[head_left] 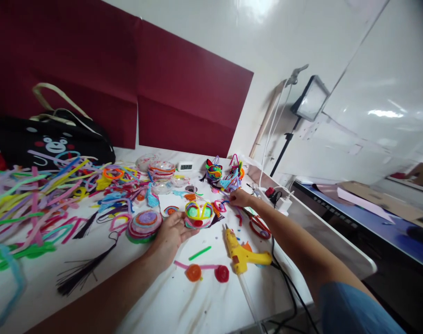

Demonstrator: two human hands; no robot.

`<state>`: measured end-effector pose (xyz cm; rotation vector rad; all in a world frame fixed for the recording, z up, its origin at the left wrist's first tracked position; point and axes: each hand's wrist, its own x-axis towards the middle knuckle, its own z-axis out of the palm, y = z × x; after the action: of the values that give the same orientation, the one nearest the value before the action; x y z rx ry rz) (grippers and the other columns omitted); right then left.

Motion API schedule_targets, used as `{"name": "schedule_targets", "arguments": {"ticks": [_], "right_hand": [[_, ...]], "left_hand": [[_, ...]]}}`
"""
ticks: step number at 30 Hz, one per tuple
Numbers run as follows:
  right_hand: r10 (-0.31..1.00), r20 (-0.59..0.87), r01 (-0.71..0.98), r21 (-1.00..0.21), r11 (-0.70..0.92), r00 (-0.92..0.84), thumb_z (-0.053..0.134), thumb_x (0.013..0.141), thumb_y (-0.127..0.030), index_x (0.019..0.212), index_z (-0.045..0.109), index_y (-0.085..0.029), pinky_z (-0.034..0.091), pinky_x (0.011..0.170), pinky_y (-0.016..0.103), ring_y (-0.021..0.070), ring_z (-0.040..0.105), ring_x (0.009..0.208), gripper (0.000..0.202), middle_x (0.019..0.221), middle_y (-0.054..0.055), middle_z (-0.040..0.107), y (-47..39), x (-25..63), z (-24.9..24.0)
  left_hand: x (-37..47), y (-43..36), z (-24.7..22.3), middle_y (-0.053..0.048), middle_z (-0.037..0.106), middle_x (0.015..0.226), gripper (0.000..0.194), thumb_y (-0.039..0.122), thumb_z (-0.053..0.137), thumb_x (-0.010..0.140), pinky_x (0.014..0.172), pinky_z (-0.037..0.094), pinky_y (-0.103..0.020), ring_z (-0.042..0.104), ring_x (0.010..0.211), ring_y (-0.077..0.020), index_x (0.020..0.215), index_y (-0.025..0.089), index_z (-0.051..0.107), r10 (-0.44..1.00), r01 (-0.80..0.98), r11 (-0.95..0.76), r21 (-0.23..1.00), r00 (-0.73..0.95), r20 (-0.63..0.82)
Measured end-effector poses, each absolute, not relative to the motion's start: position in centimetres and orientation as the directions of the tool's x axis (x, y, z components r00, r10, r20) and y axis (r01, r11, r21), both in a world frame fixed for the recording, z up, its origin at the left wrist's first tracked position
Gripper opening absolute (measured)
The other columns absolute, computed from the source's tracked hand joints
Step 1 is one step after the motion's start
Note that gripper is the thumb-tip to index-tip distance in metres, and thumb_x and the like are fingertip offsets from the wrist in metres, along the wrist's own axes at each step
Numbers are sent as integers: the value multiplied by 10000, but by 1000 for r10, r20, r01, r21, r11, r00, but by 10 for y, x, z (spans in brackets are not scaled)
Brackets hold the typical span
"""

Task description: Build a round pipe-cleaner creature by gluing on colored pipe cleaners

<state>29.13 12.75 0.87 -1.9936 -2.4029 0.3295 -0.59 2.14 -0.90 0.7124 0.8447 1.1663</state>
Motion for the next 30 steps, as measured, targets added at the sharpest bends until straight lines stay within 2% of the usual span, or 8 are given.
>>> {"name": "schedule_targets", "arguments": {"ticks": [6,11,13,15,18,22,26,30], "right_hand": [[986,-96,942,-319,101,-138,587,934,-336,1194,587,-162,545,852,416,221,625,1015,313,1207,82,606,124,302,11],[1000,-10,851,-524,18,-27,592,930,-341,1160,601,-148,555,812,391,214,637,970,300,1158,70,623,118,315,16],[999,37,785,-620,7,20,590,933,-337,1099,612,-136,560,745,348,173,647,868,261,1054,57,647,117,318,19],[993,101,704,-710,30,60,616,906,-359,952,631,-127,539,655,286,137,634,734,237,876,30,659,116,320,25],[971,213,576,-810,114,107,702,775,-436,737,608,-149,476,558,237,127,607,617,304,664,-1,632,114,319,38],[943,314,432,-869,241,106,728,670,-481,695,599,-175,497,623,267,148,642,654,333,654,15,671,105,311,59],[930,365,355,-876,325,50,774,631,-427,823,661,-174,523,734,322,173,671,723,337,733,26,710,89,295,78],[924,381,364,-856,366,-33,783,650,-385,825,700,-168,511,687,296,150,637,664,290,713,11,695,60,263,87]], "left_hand": [[-6,22,-11,-82,703,851,185,-2,476,853,702,602,-336,720,739,-187,825,132,601,968,-490,246,836,166,-187],[-4,20,-10,-63,693,787,191,-18,491,817,733,598,-357,708,734,-186,793,147,585,968,-495,249,833,161,-193],[-4,19,-8,-59,686,766,199,-21,478,816,749,596,-369,700,715,-178,787,147,582,969,-497,246,832,151,-196],[-4,18,-6,-69,689,786,199,-22,479,815,774,592,-377,700,740,-181,796,145,585,970,-506,240,829,148,-191],[-4,18,-4,-94,695,856,194,-11,469,834,792,590,-393,702,788,-192,821,138,593,972,-504,236,831,133,-195],[-3,17,-2,-98,692,877,208,-26,450,839,769,597,-391,703,802,-196,839,131,587,970,-492,243,836,120,-212],[-2,16,-2,-77,686,823,226,-39,436,844,754,599,-378,701,756,-181,829,129,587,971,-499,239,833,109,-213],[-3,17,-4,-69,683,795,219,-32,453,847,750,601,-376,697,754,-180,815,129,599,974,-521,226,823,131,-185]]}}
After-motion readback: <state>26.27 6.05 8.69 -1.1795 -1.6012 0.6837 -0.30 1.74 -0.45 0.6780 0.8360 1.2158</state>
